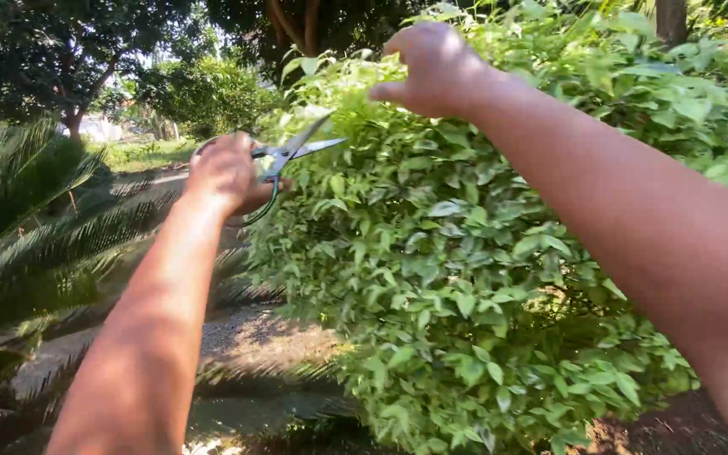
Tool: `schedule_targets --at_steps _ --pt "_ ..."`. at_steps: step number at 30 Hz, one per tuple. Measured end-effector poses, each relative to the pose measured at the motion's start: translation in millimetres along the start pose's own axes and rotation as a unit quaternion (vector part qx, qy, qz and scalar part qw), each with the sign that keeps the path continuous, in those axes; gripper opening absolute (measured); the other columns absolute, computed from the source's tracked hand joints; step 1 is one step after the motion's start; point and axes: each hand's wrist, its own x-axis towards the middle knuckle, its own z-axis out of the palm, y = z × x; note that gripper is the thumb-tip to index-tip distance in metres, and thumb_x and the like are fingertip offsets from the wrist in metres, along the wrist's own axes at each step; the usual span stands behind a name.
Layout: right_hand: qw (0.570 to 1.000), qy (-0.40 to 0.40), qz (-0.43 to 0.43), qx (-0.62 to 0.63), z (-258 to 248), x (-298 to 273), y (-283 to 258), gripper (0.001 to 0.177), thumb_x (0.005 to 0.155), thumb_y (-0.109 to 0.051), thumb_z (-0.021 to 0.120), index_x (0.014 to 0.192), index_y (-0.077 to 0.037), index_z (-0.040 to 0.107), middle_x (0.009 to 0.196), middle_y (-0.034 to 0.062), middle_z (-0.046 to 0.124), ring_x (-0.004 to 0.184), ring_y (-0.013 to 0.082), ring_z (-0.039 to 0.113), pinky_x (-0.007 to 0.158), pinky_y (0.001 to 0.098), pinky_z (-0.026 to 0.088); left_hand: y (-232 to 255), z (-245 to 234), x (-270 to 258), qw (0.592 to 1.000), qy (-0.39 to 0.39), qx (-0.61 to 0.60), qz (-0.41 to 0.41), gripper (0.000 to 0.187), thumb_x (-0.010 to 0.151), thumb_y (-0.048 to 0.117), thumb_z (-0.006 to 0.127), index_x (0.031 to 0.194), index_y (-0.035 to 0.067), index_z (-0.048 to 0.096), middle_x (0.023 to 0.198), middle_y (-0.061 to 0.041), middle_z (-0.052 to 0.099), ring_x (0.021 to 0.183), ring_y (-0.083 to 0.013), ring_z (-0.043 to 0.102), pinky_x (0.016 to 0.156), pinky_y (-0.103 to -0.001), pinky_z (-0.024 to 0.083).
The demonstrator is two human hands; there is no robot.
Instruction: Trim a garden bush using pruning shears.
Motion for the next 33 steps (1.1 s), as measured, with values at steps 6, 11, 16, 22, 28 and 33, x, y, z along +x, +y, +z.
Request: schedule_targets --at_steps 6,11,16,22,28,33 --pt "0.995 -0.096 0.015 0.014 43 47 -30 0.074 0.078 -0.051 0.086 0.128 -0.001 0.065 0.116 0.0231 0.068 0.109 0.0416 0.063 0.094 0.0505 0.048 1 -12 28 0.995 -0.02 -0.029 0.097 0.092 0.075 0.062 0.083 0.136 0.001 0.052 0.131 -0.02 0.06 0.122 -0.0359 0.061 0.105 -0.046 0.049" --pt "0.985 -0.152 0.016 0.074 42 55 -50 0.037 0.081 -0.036 0.081 0.109 -0.012 0.078 0.103 0.0087 0.077 0.089 0.027 0.077 0.085 0.0411 0.058 9 -10 35 0.989 -0.002 -0.047 0.137 0.086 0.078 0.059 0.085 0.134 0.003 0.052 0.13 -0.02 0.06 0.121 -0.0361 0.06 0.107 -0.047 0.044" --pt "0.983 -0.174 -0.04 -0.029 11 43 -66 0.021 0.08 -0.021 0.085 0.092 -0.005 0.079 0.084 0.0166 0.073 0.074 0.0356 0.069 0.069 0.0453 0.055 11 7 57 0.97 0.04 -0.014 0.239 0.042 0.087 0.036 0.077 0.119 0.011 0.067 0.116 -0.016 0.071 0.105 -0.0342 0.071 0.093 -0.048 0.057" --pt "0.986 -0.161 0.027 -0.033 -15 26 -61 0.017 0.087 -0.022 0.079 0.1 -0.01 0.078 0.086 0.0136 0.074 0.075 0.0304 0.071 0.071 0.0429 0.056 -11 25 75 0.966 0.052 -0.041 0.251 0.036 0.094 0.042 0.071 0.116 0.014 0.071 0.113 -0.016 0.073 0.103 -0.0362 0.071 0.092 -0.05 0.056" --pt "0.986 -0.137 0.074 -0.052 -20 16 -62 0.02 0.092 -0.027 0.077 0.105 -0.012 0.078 0.085 0.0134 0.073 0.072 0.0311 0.069 0.066 0.0442 0.053 -10 4 46 0.956 0.036 -0.084 0.279 0.078 0.073 0.063 0.083 0.121 0.005 0.06 0.121 -0.021 0.065 0.109 -0.0371 0.064 0.092 -0.049 0.051" --pt "0.98 -0.178 0.081 -0.04 -23 25 -73 0.019 0.094 -0.027 0.074 0.107 -0.013 0.077 0.085 0.0124 0.073 0.069 0.0286 0.069 0.064 0.0436 0.052 21 3 46 0.954 0.038 -0.048 0.294 0.053 0.085 0.052 0.077 0.115 0.008 0.069 0.104 -0.02 0.071 0.096 -0.0374 0.069 0.085 -0.049 0.055"
